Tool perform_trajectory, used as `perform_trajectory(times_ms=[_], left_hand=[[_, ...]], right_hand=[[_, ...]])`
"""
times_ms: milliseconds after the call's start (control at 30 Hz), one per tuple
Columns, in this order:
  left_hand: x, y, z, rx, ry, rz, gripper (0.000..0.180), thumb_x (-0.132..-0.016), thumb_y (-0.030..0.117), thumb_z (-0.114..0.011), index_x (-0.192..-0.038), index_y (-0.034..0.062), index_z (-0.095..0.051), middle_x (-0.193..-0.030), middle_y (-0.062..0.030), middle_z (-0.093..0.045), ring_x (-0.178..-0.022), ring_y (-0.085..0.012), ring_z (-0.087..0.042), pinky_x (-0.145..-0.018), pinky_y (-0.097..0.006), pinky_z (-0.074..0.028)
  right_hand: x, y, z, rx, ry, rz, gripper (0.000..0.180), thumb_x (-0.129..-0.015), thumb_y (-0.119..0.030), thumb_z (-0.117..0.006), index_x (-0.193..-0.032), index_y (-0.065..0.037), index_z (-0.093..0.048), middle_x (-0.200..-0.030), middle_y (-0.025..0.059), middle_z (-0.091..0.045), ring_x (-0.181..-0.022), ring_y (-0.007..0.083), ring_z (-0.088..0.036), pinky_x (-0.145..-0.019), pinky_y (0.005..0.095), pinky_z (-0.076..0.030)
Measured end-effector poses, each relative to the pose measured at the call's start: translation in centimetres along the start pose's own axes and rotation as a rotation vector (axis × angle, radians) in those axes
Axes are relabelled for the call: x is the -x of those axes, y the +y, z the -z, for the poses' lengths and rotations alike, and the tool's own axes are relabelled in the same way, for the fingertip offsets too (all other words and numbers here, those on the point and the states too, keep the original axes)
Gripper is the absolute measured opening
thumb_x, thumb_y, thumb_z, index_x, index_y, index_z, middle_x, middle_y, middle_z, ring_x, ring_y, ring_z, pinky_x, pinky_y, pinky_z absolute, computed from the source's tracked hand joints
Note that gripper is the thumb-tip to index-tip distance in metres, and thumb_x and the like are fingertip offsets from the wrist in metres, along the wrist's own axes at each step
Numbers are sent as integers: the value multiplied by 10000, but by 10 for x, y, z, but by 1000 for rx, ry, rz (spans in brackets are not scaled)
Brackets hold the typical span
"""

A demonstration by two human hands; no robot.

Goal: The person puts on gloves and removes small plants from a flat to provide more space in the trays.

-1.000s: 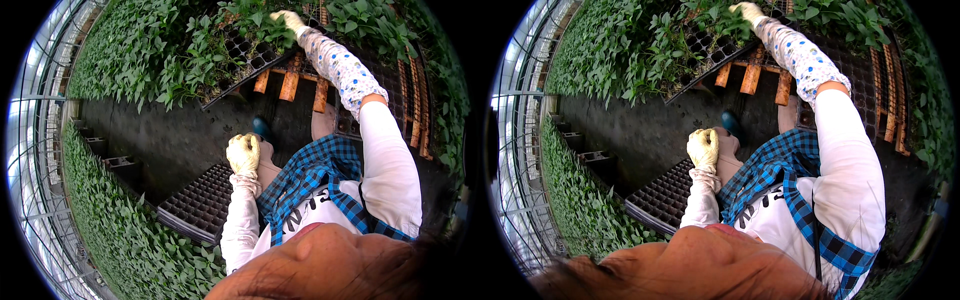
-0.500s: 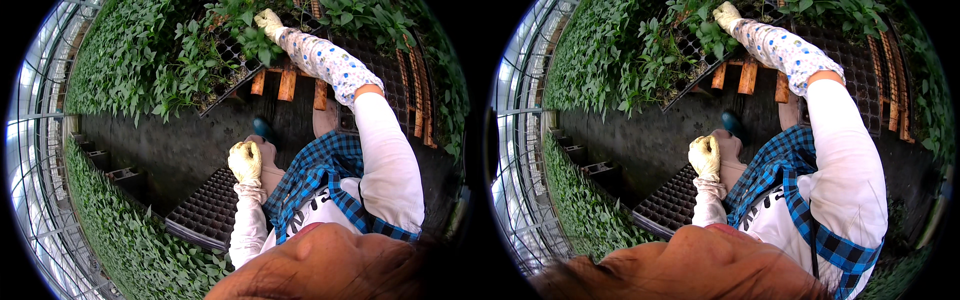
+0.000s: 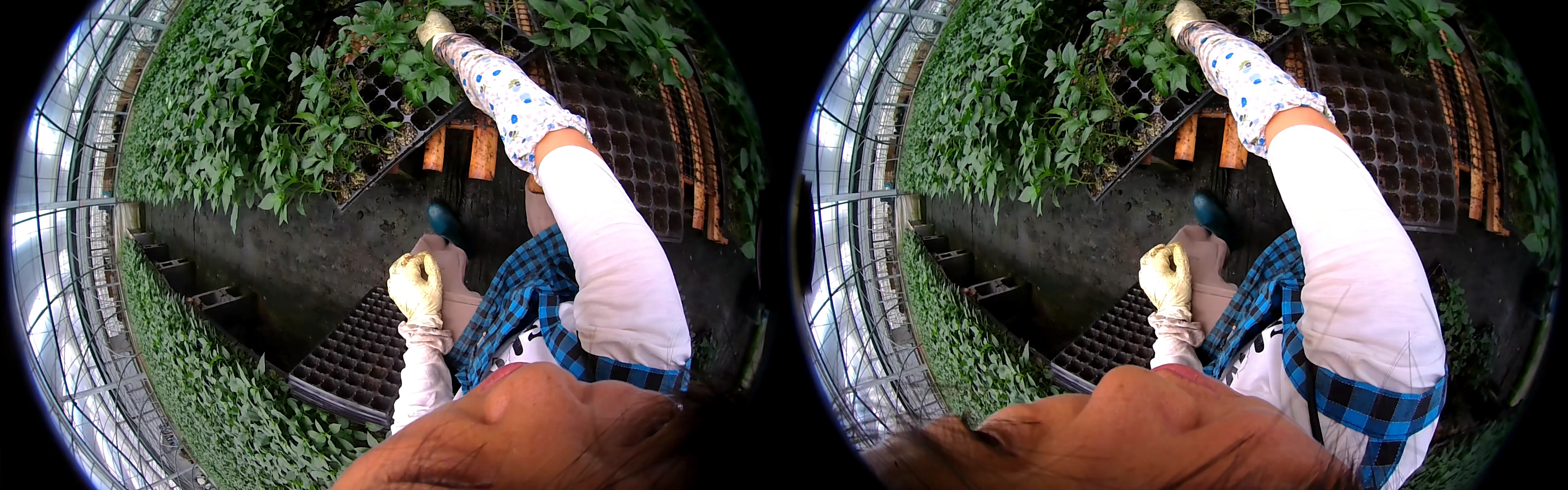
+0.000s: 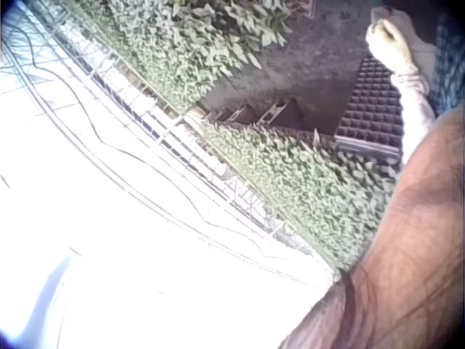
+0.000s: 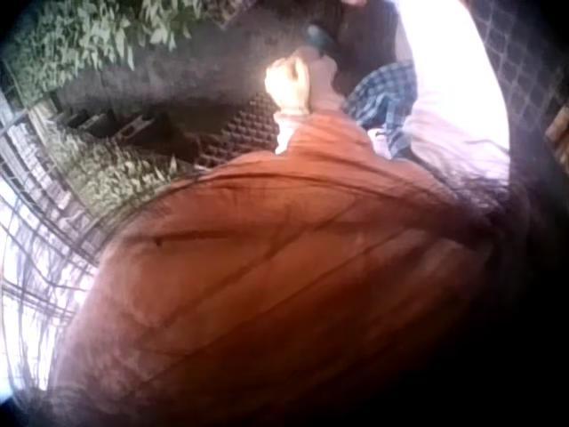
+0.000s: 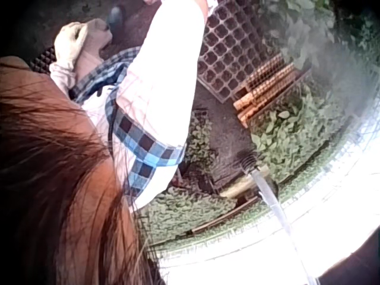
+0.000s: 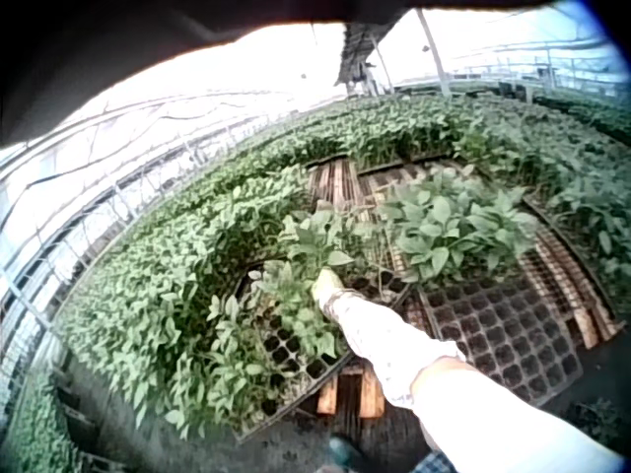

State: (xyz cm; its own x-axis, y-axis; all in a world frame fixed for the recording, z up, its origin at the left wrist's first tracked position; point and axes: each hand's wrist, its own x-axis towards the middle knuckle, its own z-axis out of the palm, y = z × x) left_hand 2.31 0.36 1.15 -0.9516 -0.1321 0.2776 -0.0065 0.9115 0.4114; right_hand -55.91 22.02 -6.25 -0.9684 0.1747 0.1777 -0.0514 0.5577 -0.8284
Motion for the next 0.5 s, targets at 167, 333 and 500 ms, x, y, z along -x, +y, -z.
perform_trajectory(times_ms=[167, 333, 500], left_hand=[[-6, 2, -2, -15, -62, 21, 221, -875, 269, -724, -905, 51, -746, -973, -163, -715, -954, -366, -660, -855, -458, -528], [6, -5, 6, -39, -22, 76, 216, -871, 264, -727, -883, 49, -746, -962, -160, -717, -940, -363, -661, -851, -453, -529], [-5, 1, 2, -24, 1, 4, 202, -870, 263, -723, -869, 63, -752, -947, -147, -718, -917, -356, -659, -838, -450, -527]], right_hand=[[31, -10, 12, -324, 83, 2, 310, -1025, -271, -466, -1072, -71, -698, -1062, 139, -707, -985, 293, -661, -858, 416, -522], [83, -71, 3, -502, 195, -27, 366, -1039, -328, -437, -1054, -54, -680, -997, 166, -702, -935, 323, -659, -839, 435, -506], [61, -38, 31, 173, 191, 143, 303, -935, -323, -631, -1028, -42, -695, -1054, 175, -698, -1000, 329, -660, -836, 443, -517]])
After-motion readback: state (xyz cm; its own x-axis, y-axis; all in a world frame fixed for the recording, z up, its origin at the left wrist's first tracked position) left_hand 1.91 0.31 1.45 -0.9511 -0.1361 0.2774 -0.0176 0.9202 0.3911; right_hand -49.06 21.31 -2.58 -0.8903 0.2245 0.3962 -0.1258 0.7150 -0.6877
